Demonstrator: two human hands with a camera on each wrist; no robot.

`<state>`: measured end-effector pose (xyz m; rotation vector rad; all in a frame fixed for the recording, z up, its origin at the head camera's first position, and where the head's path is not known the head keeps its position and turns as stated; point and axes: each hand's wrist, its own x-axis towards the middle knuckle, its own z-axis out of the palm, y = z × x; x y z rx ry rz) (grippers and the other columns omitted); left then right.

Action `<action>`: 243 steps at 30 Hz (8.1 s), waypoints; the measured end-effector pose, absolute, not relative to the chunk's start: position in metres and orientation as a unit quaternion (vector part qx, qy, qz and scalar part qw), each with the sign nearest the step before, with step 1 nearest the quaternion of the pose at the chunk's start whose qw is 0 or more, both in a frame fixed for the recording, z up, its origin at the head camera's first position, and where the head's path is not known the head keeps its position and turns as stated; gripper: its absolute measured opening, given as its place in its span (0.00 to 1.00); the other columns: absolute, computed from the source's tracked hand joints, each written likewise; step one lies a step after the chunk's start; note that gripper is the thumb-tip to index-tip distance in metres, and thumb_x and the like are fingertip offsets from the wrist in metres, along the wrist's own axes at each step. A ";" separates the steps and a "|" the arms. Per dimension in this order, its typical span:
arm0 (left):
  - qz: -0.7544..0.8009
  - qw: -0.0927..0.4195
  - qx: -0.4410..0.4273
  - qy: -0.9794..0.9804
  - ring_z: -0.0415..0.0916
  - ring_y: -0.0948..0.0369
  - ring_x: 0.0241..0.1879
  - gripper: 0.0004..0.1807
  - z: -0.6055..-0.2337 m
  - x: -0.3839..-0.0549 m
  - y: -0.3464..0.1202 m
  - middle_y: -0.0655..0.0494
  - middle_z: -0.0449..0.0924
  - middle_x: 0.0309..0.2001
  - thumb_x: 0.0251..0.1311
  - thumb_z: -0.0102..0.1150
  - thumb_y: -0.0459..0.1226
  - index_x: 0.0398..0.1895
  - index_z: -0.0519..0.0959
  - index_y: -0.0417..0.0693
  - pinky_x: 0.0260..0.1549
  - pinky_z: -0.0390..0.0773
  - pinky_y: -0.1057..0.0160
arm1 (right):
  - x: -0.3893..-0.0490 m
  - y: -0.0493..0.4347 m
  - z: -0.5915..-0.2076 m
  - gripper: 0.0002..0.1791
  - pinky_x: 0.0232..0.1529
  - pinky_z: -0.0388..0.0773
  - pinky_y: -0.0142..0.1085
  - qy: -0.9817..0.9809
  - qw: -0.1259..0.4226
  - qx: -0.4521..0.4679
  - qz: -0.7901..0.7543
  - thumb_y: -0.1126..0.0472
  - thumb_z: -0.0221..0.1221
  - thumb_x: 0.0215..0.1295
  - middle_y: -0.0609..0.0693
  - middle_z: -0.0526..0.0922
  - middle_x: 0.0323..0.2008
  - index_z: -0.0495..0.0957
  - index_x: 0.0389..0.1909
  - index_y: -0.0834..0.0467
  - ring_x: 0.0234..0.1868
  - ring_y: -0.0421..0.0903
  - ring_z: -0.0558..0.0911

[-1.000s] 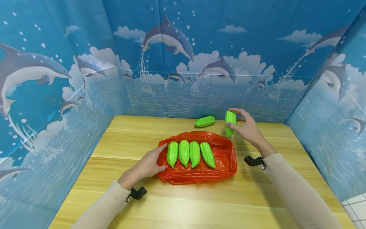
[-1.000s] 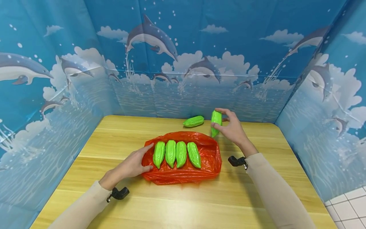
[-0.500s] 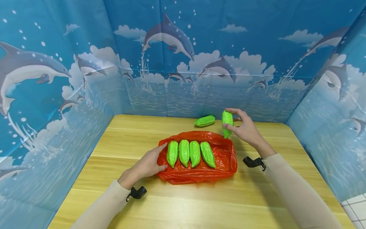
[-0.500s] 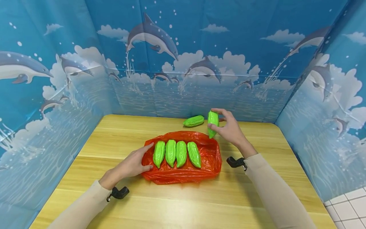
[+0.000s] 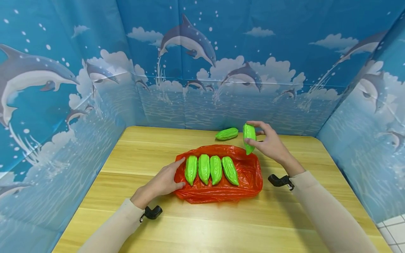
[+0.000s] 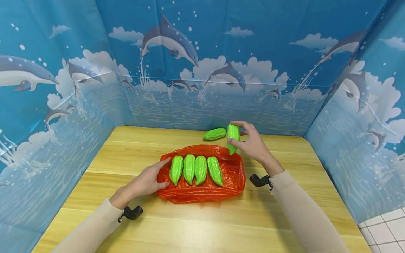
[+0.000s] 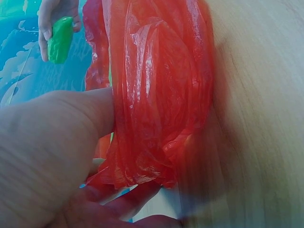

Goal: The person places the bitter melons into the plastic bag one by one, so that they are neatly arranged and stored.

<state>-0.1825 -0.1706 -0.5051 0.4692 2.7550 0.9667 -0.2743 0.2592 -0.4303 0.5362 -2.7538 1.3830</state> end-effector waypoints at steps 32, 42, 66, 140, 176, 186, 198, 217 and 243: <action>0.331 0.093 0.157 0.926 0.69 0.38 0.88 0.56 -0.507 -0.184 -0.170 0.39 0.69 0.90 0.71 0.82 0.36 0.95 0.59 0.42 0.88 0.73 0.36 | -0.249 0.221 -0.419 0.39 0.66 0.91 0.66 -0.883 -0.029 0.194 0.427 0.48 0.73 0.82 0.63 0.65 0.86 0.71 0.88 0.47 0.76 0.66 0.79; 0.330 0.095 0.154 0.926 0.69 0.38 0.89 0.56 -0.508 -0.184 -0.171 0.38 0.69 0.90 0.71 0.82 0.37 0.96 0.59 0.42 0.88 0.73 0.36 | -0.246 0.209 -0.425 0.40 0.64 0.93 0.63 -0.881 -0.023 0.222 0.418 0.50 0.74 0.82 0.63 0.67 0.85 0.71 0.88 0.50 0.74 0.68 0.81; 0.317 0.096 0.159 0.930 0.70 0.35 0.87 0.56 -0.507 -0.185 -0.172 0.37 0.69 0.89 0.70 0.82 0.38 0.95 0.60 0.42 0.88 0.72 0.34 | -0.236 0.175 -0.431 0.40 0.57 0.93 0.56 -0.883 -0.044 0.236 0.403 0.52 0.78 0.77 0.60 0.70 0.85 0.75 0.86 0.43 0.68 0.67 0.84; 0.329 0.092 0.147 0.928 0.70 0.38 0.88 0.54 -0.506 -0.179 -0.170 0.39 0.69 0.90 0.71 0.81 0.36 0.95 0.60 0.41 0.88 0.72 0.36 | -0.285 0.216 -0.410 0.30 0.70 0.88 0.66 -0.901 -0.078 0.253 0.345 0.52 0.64 0.91 0.67 0.79 0.79 0.75 0.84 0.58 0.72 0.68 0.85; 0.319 0.090 0.153 0.931 0.69 0.38 0.89 0.54 -0.510 -0.182 -0.174 0.39 0.69 0.90 0.72 0.82 0.37 0.95 0.60 0.42 0.89 0.71 0.37 | -0.389 0.243 -0.474 0.36 0.78 0.72 0.79 -0.915 -0.092 0.352 0.174 0.67 0.65 0.86 0.75 0.71 0.82 0.68 0.90 0.63 0.79 0.78 0.74; 0.314 0.093 0.153 0.932 0.68 0.38 0.89 0.55 -0.507 -0.179 -0.169 0.40 0.68 0.90 0.71 0.83 0.37 0.95 0.61 0.43 0.89 0.71 0.36 | -0.373 0.268 -0.487 0.29 0.71 0.73 0.82 -0.929 -0.076 0.293 0.214 0.53 0.70 0.85 0.71 0.76 0.76 0.78 0.81 0.53 0.76 0.78 0.74; 0.316 0.090 0.155 0.932 0.70 0.37 0.88 0.56 -0.507 -0.178 -0.167 0.37 0.70 0.89 0.70 0.82 0.36 0.96 0.60 0.43 0.88 0.72 0.35 | -0.337 0.297 -0.494 0.31 0.70 0.82 0.73 -0.946 -0.074 0.199 0.245 0.53 0.69 0.87 0.73 0.76 0.72 0.74 0.81 0.60 0.74 0.71 0.78; 0.321 0.087 0.158 0.930 0.70 0.37 0.87 0.56 -0.507 -0.179 -0.168 0.38 0.69 0.89 0.70 0.83 0.36 0.95 0.60 0.42 0.87 0.73 0.35 | -0.282 0.300 -0.463 0.32 0.57 0.83 0.63 -0.927 0.096 0.152 0.329 0.48 0.68 0.88 0.70 0.79 0.69 0.77 0.81 0.60 0.61 0.66 0.80; 0.321 0.101 0.156 0.929 0.69 0.37 0.88 0.55 -0.508 -0.180 -0.162 0.38 0.69 0.90 0.71 0.82 0.36 0.95 0.60 0.42 0.88 0.72 0.35 | -0.226 0.265 -0.418 0.31 0.51 0.78 0.11 -0.894 0.188 0.139 0.383 0.58 0.73 0.83 0.66 0.87 0.60 0.75 0.79 0.64 0.59 0.61 0.88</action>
